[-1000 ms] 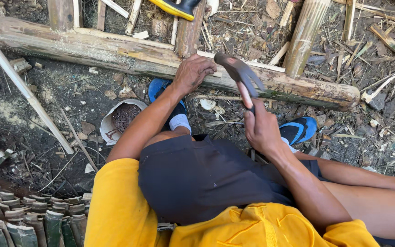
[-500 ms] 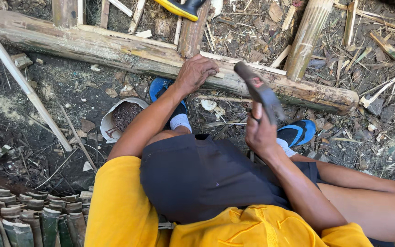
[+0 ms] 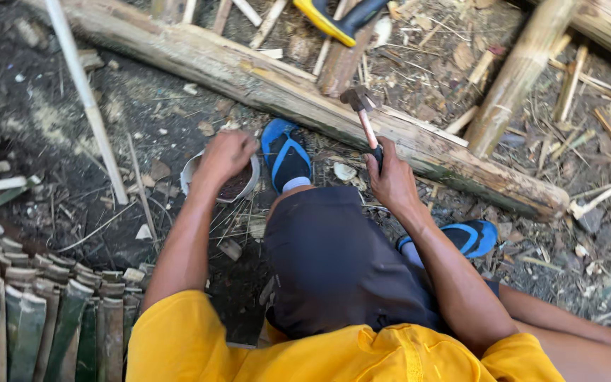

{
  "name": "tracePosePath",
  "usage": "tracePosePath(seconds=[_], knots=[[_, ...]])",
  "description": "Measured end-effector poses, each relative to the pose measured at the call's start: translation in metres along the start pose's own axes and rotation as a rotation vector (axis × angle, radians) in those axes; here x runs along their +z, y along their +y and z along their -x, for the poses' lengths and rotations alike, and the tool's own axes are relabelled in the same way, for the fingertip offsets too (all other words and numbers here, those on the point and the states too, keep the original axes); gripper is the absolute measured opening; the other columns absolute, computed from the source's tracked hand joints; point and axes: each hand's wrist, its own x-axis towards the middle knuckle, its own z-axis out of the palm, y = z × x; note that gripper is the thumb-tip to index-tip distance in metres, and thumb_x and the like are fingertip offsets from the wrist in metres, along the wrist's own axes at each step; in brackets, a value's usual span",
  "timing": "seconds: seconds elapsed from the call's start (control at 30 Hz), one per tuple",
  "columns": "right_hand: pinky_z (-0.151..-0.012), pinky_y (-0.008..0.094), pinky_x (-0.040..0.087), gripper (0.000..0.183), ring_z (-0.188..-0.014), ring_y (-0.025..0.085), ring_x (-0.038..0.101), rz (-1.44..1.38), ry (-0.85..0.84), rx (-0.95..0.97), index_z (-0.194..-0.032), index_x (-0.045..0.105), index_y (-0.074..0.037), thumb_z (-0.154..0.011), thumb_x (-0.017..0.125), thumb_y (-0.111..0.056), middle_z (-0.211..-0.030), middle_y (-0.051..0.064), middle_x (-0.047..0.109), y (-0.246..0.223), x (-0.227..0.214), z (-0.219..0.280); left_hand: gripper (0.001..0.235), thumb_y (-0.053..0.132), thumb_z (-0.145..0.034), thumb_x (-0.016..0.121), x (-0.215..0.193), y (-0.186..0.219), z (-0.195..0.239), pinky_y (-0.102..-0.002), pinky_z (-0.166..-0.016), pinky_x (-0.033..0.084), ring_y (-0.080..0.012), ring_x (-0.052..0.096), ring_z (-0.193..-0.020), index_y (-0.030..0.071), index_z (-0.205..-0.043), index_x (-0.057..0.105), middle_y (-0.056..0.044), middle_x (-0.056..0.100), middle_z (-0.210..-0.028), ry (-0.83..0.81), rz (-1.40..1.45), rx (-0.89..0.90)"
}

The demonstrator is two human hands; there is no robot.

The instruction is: The person sits on the ground and assembles a bamboo frame by cutting strips with a hand saw and nailing them to a larger structure using a hammer. The person repeatedly measures, cuts, and fastens bamboo pieces to construct the frame.

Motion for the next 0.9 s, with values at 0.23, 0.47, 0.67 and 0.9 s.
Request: tracePosePath(seconds=[0.23, 0.47, 0.67, 0.9], knots=[[-0.063, 0.052, 0.049, 0.041, -0.067, 0.046, 0.067, -0.012, -0.071, -0.025, -0.135, 0.052, -0.008, -0.099, 0.062, -0.025, -0.076, 0.025, 0.067, -0.029, 0.009, 0.0, 0.028, 0.023, -0.089, 0.069, 0.103, -0.085, 0.012, -0.046, -0.093, 0.057, -0.0362, 0.071, -0.109, 0.006, -0.108, 0.078, -0.019, 0.072, -0.117, -0.273, -0.226, -0.388], [-0.062, 0.05, 0.049, 0.039, -0.064, 0.043, 0.066, -0.033, -0.098, 0.093, -0.131, 0.055, -0.009, -0.099, 0.061, -0.03, -0.074, 0.025, 0.067, -0.028, 0.008, 0.023, 0.024, 0.017, -0.093, 0.061, 0.108, -0.085, 0.0, -0.045, -0.093, 0.058, -0.035, 0.071, -0.11, 0.01, -0.108, 0.08, -0.017, 0.074, -0.116, -0.241, -0.255, -0.324], [-0.063, 0.051, 0.048, 0.039, -0.069, 0.046, 0.065, 0.008, -0.069, 0.098, -0.13, 0.055, -0.007, -0.102, 0.06, -0.033, -0.077, 0.026, 0.067, -0.007, 0.007, 0.032, 0.02, 0.023, -0.093, 0.065, 0.004, -0.028, 0.03, -0.047, -0.083, 0.058, -0.0329, 0.074, -0.092, 0.009, -0.098, 0.078, -0.013, 0.079, -0.097, -0.029, 0.086, -0.095], [-0.063, 0.05, 0.048, 0.041, -0.068, 0.045, 0.066, -0.032, -0.075, 0.1, -0.134, 0.053, -0.007, -0.104, 0.057, -0.034, -0.077, 0.025, 0.067, -0.012, 0.007, 0.026, 0.034, 0.01, -0.103, 0.048, -0.026, 0.069, -0.052, -0.035, -0.074, 0.062, -0.02, 0.076, -0.079, 0.011, -0.135, 0.059, -0.009, 0.075, -0.086, 0.223, 0.659, 0.161]])
